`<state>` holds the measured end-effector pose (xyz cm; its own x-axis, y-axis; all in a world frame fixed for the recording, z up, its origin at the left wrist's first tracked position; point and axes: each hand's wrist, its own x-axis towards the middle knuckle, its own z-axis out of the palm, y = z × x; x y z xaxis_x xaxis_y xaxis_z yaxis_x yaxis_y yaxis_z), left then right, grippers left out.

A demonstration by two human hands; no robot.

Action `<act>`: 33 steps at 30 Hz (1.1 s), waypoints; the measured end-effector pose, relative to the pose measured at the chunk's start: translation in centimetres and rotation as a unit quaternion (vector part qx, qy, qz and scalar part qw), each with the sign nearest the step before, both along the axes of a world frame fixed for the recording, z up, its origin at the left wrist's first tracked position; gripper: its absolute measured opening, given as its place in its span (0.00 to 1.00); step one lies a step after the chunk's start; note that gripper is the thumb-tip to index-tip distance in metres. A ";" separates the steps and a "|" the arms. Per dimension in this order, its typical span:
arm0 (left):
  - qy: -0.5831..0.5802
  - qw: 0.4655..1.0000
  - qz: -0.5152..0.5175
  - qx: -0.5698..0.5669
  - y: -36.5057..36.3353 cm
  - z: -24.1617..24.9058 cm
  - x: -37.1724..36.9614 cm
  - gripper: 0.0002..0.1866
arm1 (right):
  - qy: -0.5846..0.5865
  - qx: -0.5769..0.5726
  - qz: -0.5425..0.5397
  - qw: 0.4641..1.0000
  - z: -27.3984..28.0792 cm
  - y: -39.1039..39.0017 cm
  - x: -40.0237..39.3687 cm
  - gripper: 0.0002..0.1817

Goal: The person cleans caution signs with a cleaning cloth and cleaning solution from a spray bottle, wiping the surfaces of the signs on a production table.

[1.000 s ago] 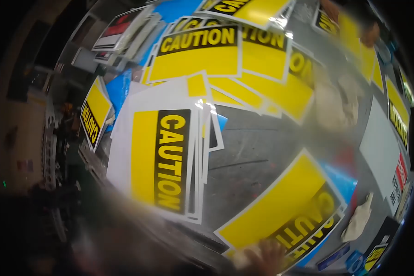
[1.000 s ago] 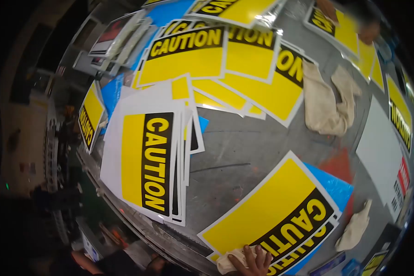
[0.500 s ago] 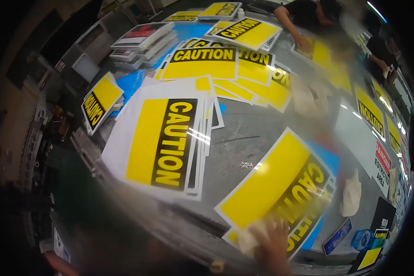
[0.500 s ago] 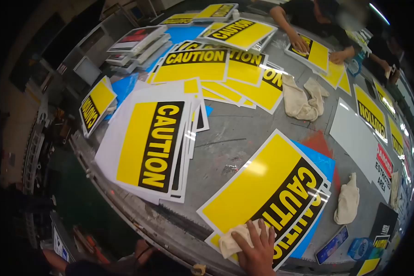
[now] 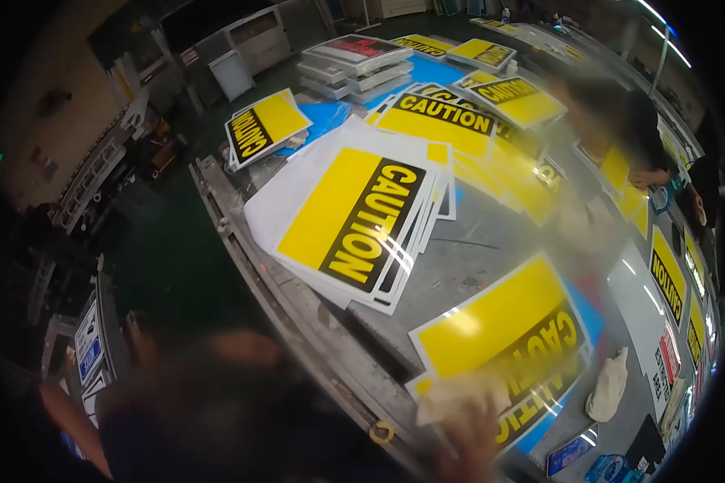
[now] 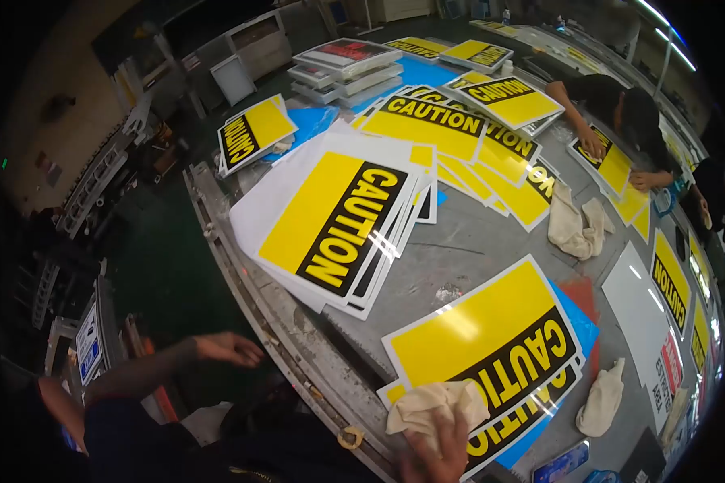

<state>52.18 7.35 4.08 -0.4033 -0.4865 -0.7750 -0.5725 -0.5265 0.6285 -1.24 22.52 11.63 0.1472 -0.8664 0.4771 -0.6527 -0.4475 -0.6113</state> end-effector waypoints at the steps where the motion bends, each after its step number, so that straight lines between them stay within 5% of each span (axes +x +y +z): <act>1: -0.057 0.993 0.056 -0.090 -2.9 0.6 1.9 0.22 | -0.045 0.038 0.062 0.996 0.3 -0.4 -0.1 0.20; 2: -0.182 0.950 0.067 -0.243 -6.3 2.3 2.2 0.16 | -0.095 0.077 0.117 0.986 0.7 -0.5 0.1 0.17; 4: -0.173 0.788 0.317 -0.499 -10.4 6.1 1.4 0.06 | -0.193 0.153 0.198 0.949 1.0 -1.8 0.4 0.16; 6: -0.132 0.709 0.309 -0.620 -13.0 10.3 -3.3 0.03 | -0.245 0.200 0.245 0.917 0.6 -2.1 0.5 0.15; 8: -0.078 0.727 0.254 -0.634 -14.3 9.5 -7.2 0.05 | -0.247 0.223 0.254 0.908 -0.5 -1.7 0.7 0.13; 10: -0.228 0.717 0.089 -0.652 -13.3 7.1 -11.6 0.20 | -0.312 0.166 0.219 0.909 -0.2 -1.8 1.4 0.09; 11: -0.200 0.745 0.065 -0.633 -12.6 4.1 -12.1 0.27 | -0.317 0.177 0.196 0.911 -0.4 -1.7 1.2 0.09; 12: -0.296 0.740 -0.080 -0.599 -11.8 4.6 -14.1 0.33 | -0.322 0.187 0.169 0.913 -0.8 -1.2 1.1 0.10; 20: -0.308 0.756 -0.073 -0.573 -12.3 4.4 -14.2 0.34 | -0.367 0.366 0.140 0.844 -2.9 -0.5 0.9 0.17; 22: -0.293 0.756 -0.083 -0.580 -12.4 3.7 -13.2 0.33 | -0.356 0.481 0.184 0.780 -1.1 -0.6 -0.4 0.13; 24: -0.274 0.768 -0.072 -0.574 -12.1 4.3 -14.1 0.32 | -0.374 0.409 0.189 0.811 -2.6 0.4 0.4 0.20; 27: -0.259 0.777 -0.055 -0.571 -12.8 3.2 -13.2 0.31 | -0.374 0.411 0.205 0.806 -1.8 0.2 -0.2 0.13; 30: -0.256 0.762 -0.064 -0.591 -13.7 1.1 -10.1 0.31 | -0.409 0.239 0.153 0.867 -0.3 -0.1 -1.7 0.09; 33: -0.118 0.786 0.014 -0.607 -11.3 5.4 -18.2 0.27 | -0.182 0.104 -0.003 0.978 1.5 -1.5 -4.6 0.17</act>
